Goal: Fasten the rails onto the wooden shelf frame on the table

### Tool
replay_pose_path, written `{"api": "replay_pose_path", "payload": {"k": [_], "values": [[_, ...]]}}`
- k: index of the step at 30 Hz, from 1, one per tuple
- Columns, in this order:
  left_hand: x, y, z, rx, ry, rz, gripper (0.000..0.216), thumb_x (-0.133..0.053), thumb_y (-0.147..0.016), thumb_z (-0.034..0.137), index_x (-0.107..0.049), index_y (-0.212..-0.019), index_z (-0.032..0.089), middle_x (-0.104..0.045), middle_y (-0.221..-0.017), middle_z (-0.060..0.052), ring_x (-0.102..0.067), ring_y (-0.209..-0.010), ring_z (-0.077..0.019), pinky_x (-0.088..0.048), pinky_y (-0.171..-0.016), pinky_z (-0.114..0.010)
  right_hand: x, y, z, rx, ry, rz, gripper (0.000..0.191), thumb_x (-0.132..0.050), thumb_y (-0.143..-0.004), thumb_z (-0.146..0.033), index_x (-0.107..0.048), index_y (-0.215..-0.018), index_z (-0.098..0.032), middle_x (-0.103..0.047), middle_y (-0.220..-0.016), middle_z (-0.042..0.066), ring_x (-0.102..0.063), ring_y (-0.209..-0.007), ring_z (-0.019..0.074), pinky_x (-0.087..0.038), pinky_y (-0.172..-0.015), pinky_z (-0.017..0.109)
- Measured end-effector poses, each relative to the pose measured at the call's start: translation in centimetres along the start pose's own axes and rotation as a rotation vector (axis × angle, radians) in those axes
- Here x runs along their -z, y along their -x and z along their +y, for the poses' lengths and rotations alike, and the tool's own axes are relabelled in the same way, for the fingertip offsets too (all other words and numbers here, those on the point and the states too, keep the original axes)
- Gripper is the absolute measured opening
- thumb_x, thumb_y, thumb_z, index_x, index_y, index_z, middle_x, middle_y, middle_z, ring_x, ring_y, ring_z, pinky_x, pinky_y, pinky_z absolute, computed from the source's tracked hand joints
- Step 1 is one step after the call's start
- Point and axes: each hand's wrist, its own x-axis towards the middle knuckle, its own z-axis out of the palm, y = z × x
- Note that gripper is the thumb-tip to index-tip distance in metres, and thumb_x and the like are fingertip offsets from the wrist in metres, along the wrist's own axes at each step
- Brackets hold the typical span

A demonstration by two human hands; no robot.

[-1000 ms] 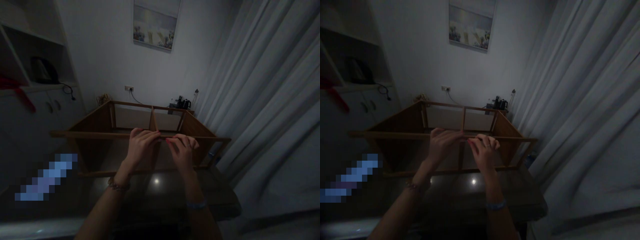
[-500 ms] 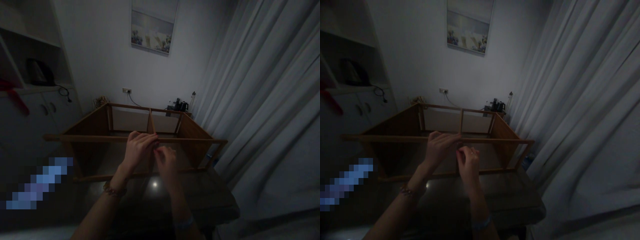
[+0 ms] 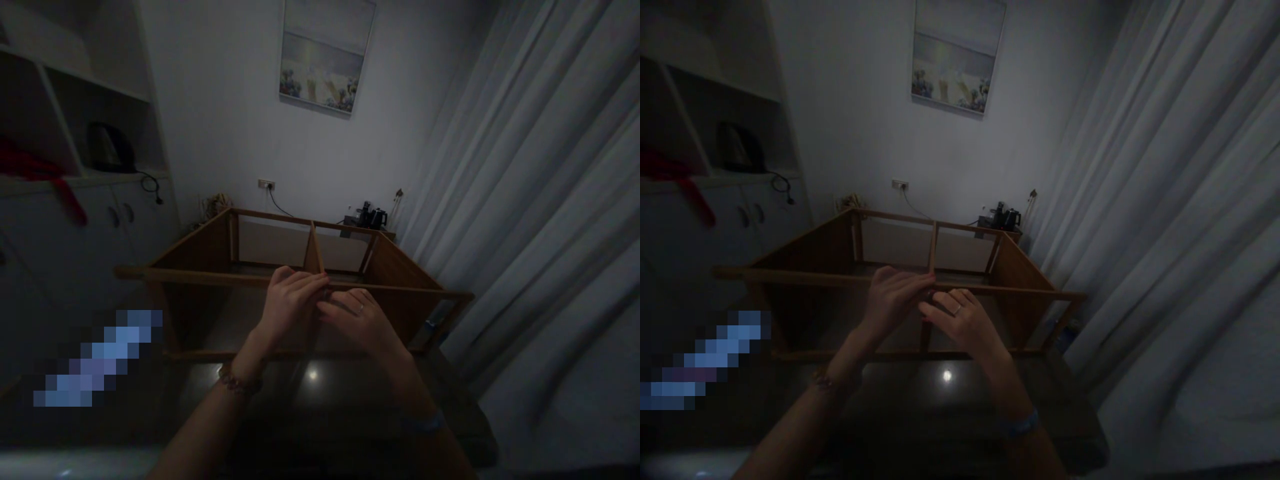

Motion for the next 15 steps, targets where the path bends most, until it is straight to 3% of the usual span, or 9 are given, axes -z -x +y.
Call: {"api": "replay_pose_path", "payload": {"k": [5,10,15], "values": [[0.1,-0.1,0.1,0.002,0.027,0.020,0.019,-0.054,-0.100,0.031,-0.070,-0.107,0.023,-0.079,-0.105,-0.001,-0.074,-0.087,-0.0166,-0.036,-0.082,-0.036,0.0,-1.2,1.2,0.118,0.052,-0.036,0.018,-0.053,-0.098,-0.017,-0.068,-0.105,-0.024,-0.069,-0.102,0.001,-0.056,-0.094,0.0167,-0.047,-0.090,0.030],[0.1,0.1,0.2,0.021,0.036,0.003,0.024,-0.052,-0.101,0.032,-0.069,-0.116,0.025,-0.079,-0.102,-0.003,-0.074,-0.085,-0.0183,-0.037,-0.084,-0.038,0.2,-2.1,2.0,0.165,0.103,-0.043,0.008,-0.063,-0.094,-0.030,-0.069,-0.098,-0.026,-0.069,-0.108,0.001,-0.053,-0.095,0.0175,-0.046,-0.090,0.032],[-0.2,0.3,0.1,0.027,0.040,-0.006,0.026,-0.054,-0.099,0.030,-0.067,-0.121,0.026,-0.079,-0.102,-0.003,-0.073,-0.086,-0.0188,-0.037,-0.085,-0.038,0.5,-2.7,3.3,0.266,0.144,0.008,0.010,-0.060,-0.096,-0.036,-0.068,-0.096,-0.031,-0.070,-0.101,-0.003,-0.050,-0.089,0.0159,-0.042,-0.088,0.032]]}}
